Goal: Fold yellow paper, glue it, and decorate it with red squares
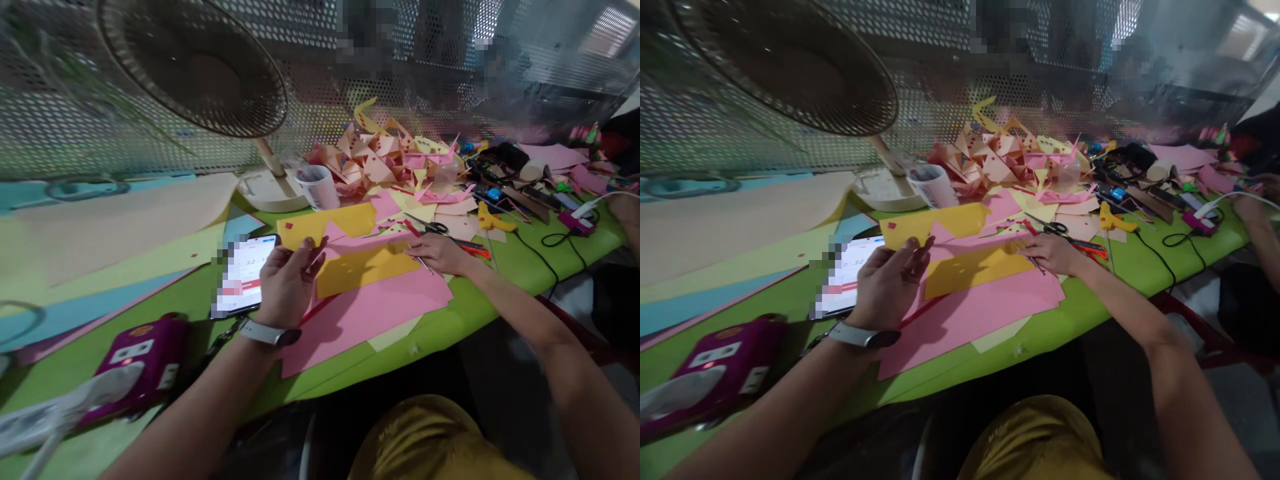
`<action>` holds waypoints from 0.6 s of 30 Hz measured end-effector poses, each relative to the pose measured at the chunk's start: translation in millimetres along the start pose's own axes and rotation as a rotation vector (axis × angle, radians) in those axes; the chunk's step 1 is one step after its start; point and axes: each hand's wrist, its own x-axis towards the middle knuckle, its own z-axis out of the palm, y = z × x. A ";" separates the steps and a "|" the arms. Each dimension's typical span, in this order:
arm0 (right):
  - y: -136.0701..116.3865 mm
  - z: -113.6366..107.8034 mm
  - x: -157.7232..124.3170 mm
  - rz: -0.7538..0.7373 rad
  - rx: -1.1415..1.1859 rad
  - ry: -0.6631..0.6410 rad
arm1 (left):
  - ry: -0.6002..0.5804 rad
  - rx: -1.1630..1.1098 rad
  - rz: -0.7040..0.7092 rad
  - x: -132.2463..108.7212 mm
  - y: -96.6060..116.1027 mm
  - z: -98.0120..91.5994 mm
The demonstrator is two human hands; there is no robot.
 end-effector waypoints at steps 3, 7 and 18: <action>-1.5 2.8 -0.3 -0.001 0.018 -0.017 | -0.008 0.000 -0.007 1.9 0.5 -1.2; -2.5 7.1 -1.0 0.006 0.054 -0.024 | -0.010 -0.012 0.002 6.9 -0.7 -6.7; 3.0 7.2 -5.1 0.082 0.075 0.108 | -0.023 -0.023 0.020 15.1 -13.4 -10.2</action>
